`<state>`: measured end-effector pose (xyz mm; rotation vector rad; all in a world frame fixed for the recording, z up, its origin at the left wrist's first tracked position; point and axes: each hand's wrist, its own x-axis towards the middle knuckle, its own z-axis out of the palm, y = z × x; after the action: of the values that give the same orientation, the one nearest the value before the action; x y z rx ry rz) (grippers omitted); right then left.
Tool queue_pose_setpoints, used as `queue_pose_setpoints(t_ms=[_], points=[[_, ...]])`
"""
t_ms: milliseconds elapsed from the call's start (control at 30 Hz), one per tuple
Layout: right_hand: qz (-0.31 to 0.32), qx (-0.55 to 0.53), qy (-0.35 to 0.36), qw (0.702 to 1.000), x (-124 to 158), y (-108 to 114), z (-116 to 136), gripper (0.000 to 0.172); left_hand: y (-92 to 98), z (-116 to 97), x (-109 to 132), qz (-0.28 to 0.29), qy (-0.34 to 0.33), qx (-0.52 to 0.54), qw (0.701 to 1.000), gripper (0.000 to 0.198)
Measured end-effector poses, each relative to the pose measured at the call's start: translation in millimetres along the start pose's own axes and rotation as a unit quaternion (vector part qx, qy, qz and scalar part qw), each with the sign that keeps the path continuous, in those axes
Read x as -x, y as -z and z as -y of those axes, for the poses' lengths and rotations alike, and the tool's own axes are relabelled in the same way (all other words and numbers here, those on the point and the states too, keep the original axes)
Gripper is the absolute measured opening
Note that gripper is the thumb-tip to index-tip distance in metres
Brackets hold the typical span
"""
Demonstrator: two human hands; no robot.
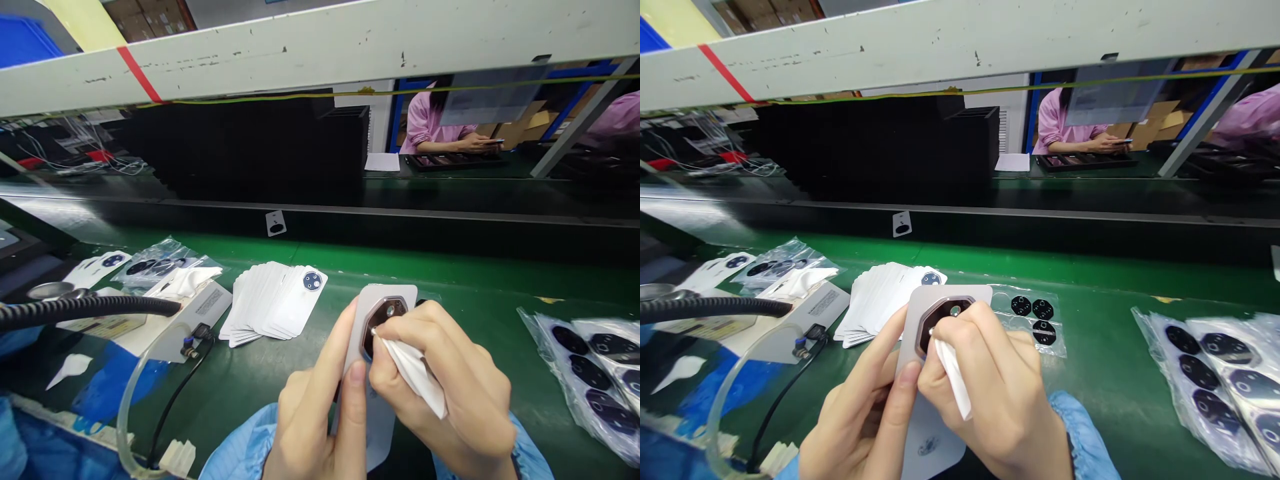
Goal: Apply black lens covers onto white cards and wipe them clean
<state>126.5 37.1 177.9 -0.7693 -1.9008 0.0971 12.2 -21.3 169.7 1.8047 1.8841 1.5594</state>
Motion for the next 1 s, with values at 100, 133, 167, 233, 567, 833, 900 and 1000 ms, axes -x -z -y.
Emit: queue_pose_setpoints(t_ms=[100,133,167,233,567,833,900,1000], points=[[-0.006,-0.001,-0.003,1.000,1,0,0,0.012,2.3,1,-1,0.024,-0.016,0.011,1.000,0.052],[-0.004,-0.003,-0.004,1.000,0,0,0,0.012,2.8,2,-1,0.027,-0.016,0.011,0.999,0.052],[-0.001,-0.004,-0.005,1.000,0,1,0,0.012,3.3,2,-1,0.026,-0.017,0.010,0.999,0.052],[0.001,-0.011,-0.001,1.000,0,1,1,0.011,3.8,2,-1,0.019,-0.020,0.010,1.000,0.052],[0.004,-0.014,0.000,1.000,-1,2,0,0.011,5.1,2,-1,0.023,-0.012,0.003,1.000,0.050],[0.003,-0.031,-0.031,0.999,0,4,0,0.014,1.9,-1,1,-0.015,0.035,0.014,0.999,0.044],[-0.015,-0.081,-0.055,0.995,-1,7,-1,0.016,1.7,-5,0,-0.033,0.092,0.038,0.994,0.039],[-0.068,-0.190,-0.086,0.976,-2,12,-1,0.016,2.6,-12,-3,-0.059,0.195,0.116,0.972,0.036]])
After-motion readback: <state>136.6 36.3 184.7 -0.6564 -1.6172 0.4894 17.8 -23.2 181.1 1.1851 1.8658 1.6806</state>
